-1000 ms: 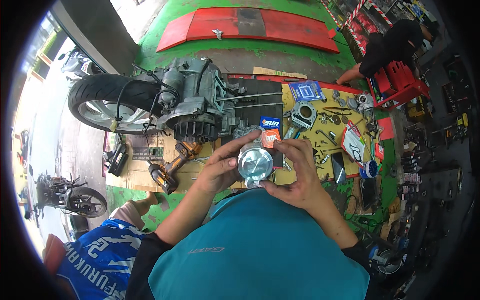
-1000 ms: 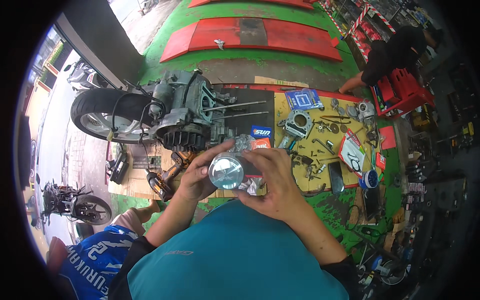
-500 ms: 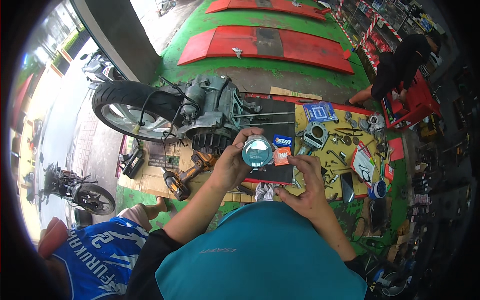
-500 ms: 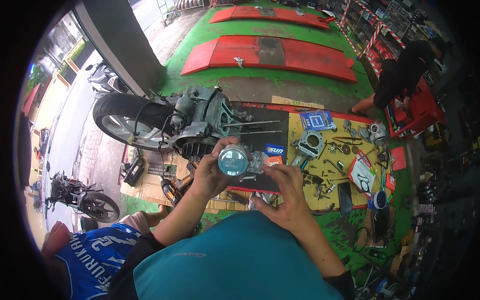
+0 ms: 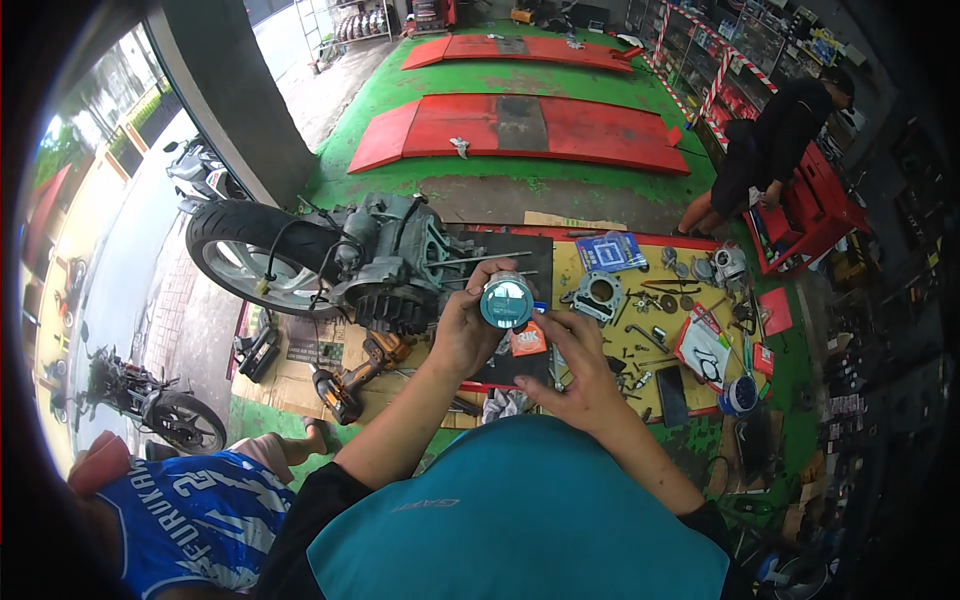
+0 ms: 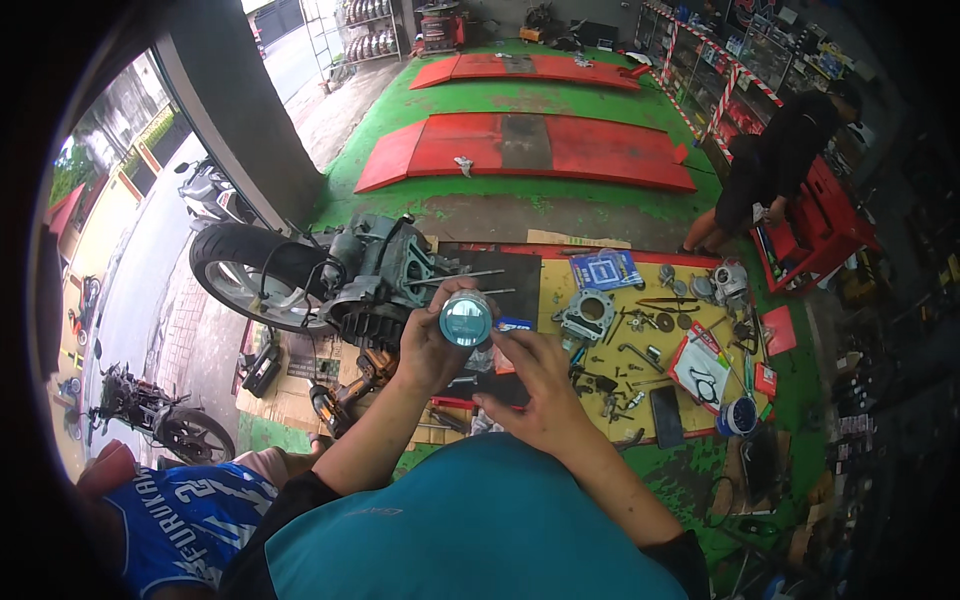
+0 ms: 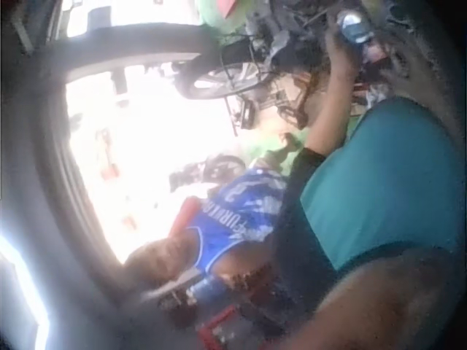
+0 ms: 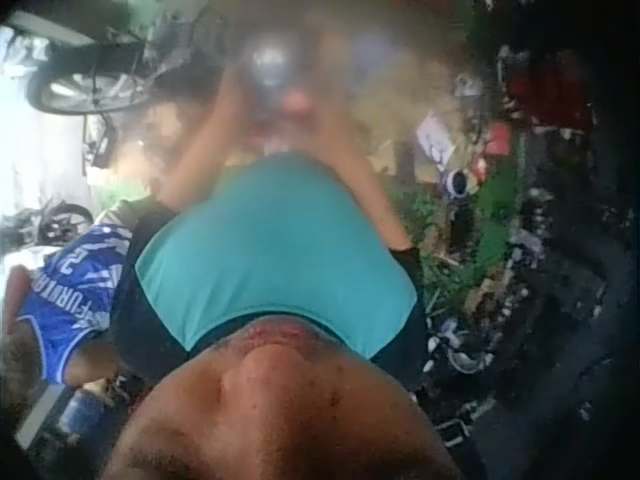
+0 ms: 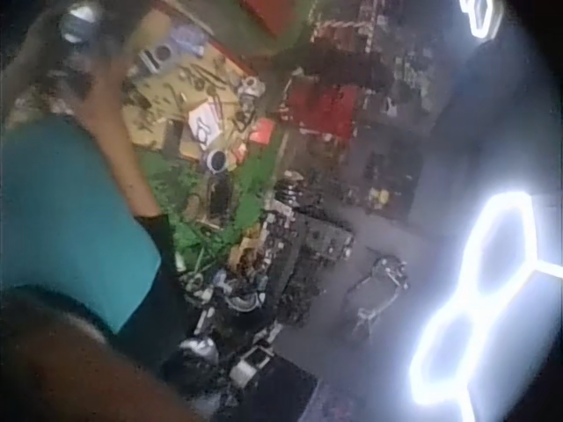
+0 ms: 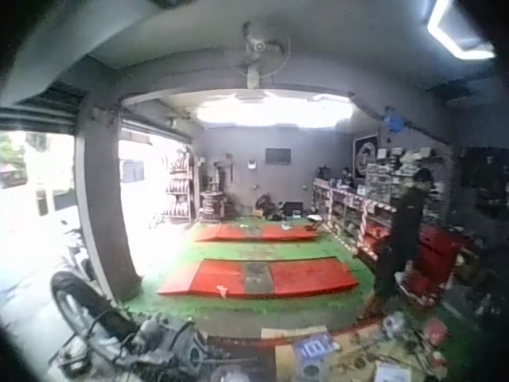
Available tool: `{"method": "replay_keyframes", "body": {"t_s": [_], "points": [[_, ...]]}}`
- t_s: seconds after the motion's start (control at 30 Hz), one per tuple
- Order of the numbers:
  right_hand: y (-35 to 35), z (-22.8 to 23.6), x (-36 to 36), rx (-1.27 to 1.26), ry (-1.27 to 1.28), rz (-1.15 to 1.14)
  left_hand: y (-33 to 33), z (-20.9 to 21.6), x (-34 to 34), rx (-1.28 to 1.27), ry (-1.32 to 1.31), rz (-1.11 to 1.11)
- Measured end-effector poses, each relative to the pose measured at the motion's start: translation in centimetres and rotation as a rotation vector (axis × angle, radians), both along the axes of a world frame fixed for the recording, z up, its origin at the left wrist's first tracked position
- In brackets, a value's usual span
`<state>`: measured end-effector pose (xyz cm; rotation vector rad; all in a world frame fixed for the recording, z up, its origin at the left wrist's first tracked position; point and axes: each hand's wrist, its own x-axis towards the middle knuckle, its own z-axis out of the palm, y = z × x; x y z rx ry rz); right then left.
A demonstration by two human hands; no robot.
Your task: The person handles various motorcycle engine components and tools on a workbench. They use a torque wrench to tighten a bolt, then open a blue package to remove a small metal part. The person picks up a small container, opens it, and examines its contents while standing in a workshop.
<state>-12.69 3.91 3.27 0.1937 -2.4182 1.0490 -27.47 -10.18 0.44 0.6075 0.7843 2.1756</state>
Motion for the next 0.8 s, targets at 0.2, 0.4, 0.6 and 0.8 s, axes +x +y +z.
{"method": "replay_keyframes", "body": {"t_s": [0.2,0.4,0.6,0.8], "points": [[2.5,-0.3,1.3,-0.033,-0.025,0.017,2.9,0.3,1.4,-0.027,0.053,0.041],[4.6,-0.5,2.2,-0.039,-0.069,0.020,4.8,0.2,2.3,-0.022,0.014,0.032],[6.1,-0.7,2.6,-0.022,-0.056,0.041,6.4,0.3,3.2,-0.068,0.048,0.095],[6.7,-1.0,2.8,-0.031,-0.028,0.059,7.0,0.2,3.7,-0.048,0.029,0.088]]}}
